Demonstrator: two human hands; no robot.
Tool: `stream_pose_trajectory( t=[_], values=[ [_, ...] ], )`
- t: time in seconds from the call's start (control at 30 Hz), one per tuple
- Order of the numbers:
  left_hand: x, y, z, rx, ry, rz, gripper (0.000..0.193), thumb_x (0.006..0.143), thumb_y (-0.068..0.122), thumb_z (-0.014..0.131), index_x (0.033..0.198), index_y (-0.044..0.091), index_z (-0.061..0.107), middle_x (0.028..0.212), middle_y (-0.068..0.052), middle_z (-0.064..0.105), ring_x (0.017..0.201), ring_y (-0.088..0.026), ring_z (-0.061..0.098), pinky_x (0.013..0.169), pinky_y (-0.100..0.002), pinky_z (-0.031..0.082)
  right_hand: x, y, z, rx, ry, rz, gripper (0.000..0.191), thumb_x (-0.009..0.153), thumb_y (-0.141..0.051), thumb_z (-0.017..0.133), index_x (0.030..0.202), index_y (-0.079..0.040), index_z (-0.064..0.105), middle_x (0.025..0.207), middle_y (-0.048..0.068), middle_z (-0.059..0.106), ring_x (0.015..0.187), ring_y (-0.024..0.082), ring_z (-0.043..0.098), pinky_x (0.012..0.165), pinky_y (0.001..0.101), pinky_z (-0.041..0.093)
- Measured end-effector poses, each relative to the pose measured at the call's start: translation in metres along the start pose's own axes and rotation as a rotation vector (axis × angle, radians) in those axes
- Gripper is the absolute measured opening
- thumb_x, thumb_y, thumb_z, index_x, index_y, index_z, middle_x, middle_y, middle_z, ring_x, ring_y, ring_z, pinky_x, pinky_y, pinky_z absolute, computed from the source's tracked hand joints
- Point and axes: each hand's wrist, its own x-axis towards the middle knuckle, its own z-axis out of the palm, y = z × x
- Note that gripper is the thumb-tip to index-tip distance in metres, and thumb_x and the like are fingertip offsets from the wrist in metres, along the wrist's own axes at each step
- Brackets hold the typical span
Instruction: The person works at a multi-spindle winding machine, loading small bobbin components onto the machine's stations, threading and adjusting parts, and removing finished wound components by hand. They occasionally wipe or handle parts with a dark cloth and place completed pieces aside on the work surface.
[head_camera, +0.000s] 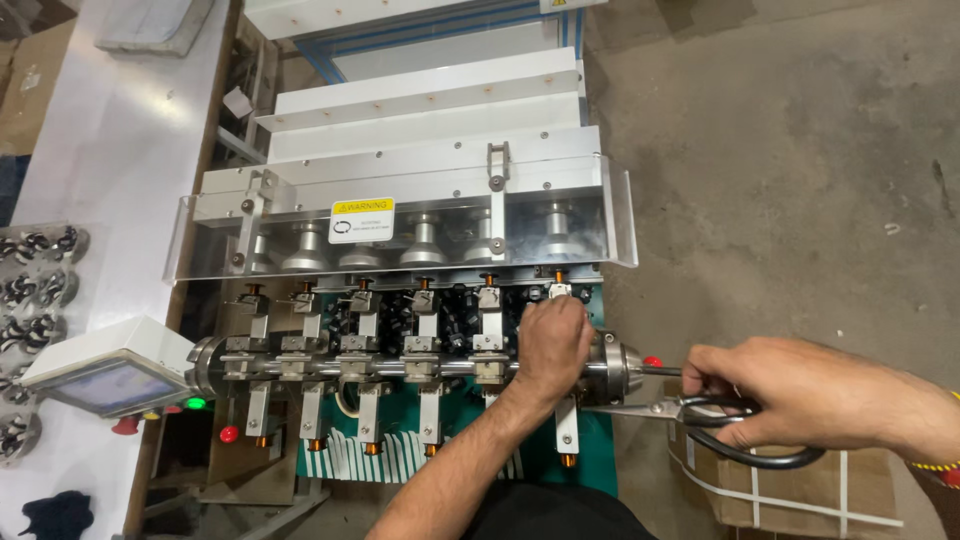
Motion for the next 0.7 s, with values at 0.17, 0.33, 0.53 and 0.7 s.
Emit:
stream_pose_trajectory(
  t=[0.17,0.33,0.53,0.7],
  values=[
    [0.01,-0.011,-0.02,0.008,-0.183,0.123,0.006,0.088,0.009,0.069,0.089,0.004,0.066,0.09,-0.013,0.069,0.089,-0.033,0.068,0.08,-0.047,0.051,0.009,-0.016,0.007,0.014,-0.01,-0.035,0.041,0.08,-0.034,0.08,0.114,-0.019,0.063,0.084,0.004,0.075,0.079,0.023,0.07,0.073,0.0369,0.055],
    [-0.008,-0.053,-0.109,-0.325,-0.018,-0.572,0.03,0.091,0.038,0.069,0.096,0.009,0.074,0.092,-0.007,0.074,0.075,-0.024,0.078,0.067,-0.038,0.061,0.051,-0.041,0.013,-0.081,0.326,-0.018,0.056,0.073,-0.045,0.075,0.119,-0.02,0.058,0.1,0.004,0.075,0.095,0.027,0.072,0.081,0.0411,0.055],
    [-0.005,-0.076,-0.13,-0.009,-0.21,-0.433,0.025,0.085,0.029,0.079,0.086,0.003,0.077,0.087,-0.016,0.07,0.081,-0.036,0.068,0.073,-0.047,0.053,0.129,-0.089,0.016,-0.143,0.319,-0.191,0.061,0.072,-0.044,0.08,0.121,-0.017,0.056,0.095,0.011,0.073,0.093,0.031,0.071,0.082,0.0447,0.055],
    [-0.01,-0.072,-0.116,-0.014,0.171,-0.238,0.013,0.088,0.015,0.071,0.085,0.003,0.068,0.09,-0.013,0.068,0.088,-0.033,0.063,0.082,-0.045,0.047,0.135,-0.092,0.027,-0.05,0.324,-0.258,0.049,0.072,-0.032,0.081,0.112,-0.015,0.059,0.084,0.009,0.074,0.083,0.031,0.072,0.073,0.0445,0.055]
  ],
)
